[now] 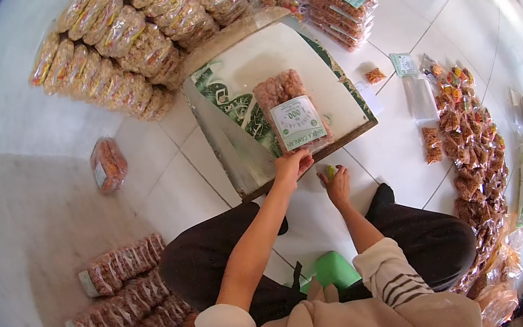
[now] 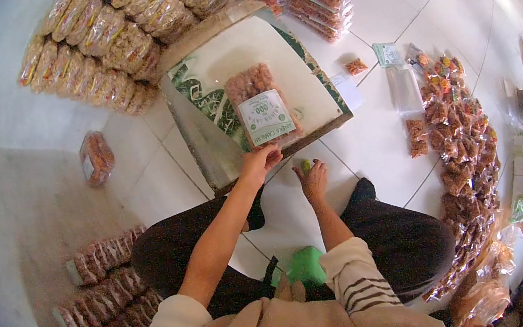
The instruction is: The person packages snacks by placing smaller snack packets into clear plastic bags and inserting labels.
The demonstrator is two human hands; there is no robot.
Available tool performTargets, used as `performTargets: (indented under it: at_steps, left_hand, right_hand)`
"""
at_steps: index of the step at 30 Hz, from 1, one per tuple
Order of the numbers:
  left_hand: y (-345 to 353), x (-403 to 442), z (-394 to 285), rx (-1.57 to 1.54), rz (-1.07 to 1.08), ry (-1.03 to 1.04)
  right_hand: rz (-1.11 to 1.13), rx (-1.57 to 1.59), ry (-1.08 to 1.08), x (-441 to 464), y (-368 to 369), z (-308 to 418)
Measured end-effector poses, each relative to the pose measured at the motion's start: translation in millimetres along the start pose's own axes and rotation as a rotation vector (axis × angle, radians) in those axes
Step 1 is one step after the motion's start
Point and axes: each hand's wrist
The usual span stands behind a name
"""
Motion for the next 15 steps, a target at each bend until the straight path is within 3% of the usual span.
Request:
performTargets:
  at_steps: [7, 9, 10, 12, 13, 15]
  left_hand:
    - [0, 0, -1, 0.027, -0.02, 0.019]
    - [0, 2, 2, 0.011, 0.013, 0.006]
    - [0, 1, 2, 0.012, 0.013, 0.009]
    - [0, 1, 1, -0.011, 0.026, 0.041]
    - [-1, 2, 3, -0.017, 0.034, 0.04]
    - [-1, 4, 7, -0.021, 0.04, 0.056]
  right_hand:
    - [0.06, -0.251, -0.18, -3, 20, -17]
    - [0.039, 0.175, 0.145, -12, 4, -20]
    - [0.035, 0.163, 0.144, -15, -6, -19]
    - [0.075, 0.775, 0.464, -19, -25, -12]
    - [0.068, 0.769, 0.458, -20, -37, -7]
    - [0.193, 1.083, 0.476, -15, -59, 1]
Point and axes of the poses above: each hand's wrist, its own x-axis towards the middle knuckle, its own y-axis out of the palm, z = x × y, and after that the axes turned 10 degrees about -z, right-handed
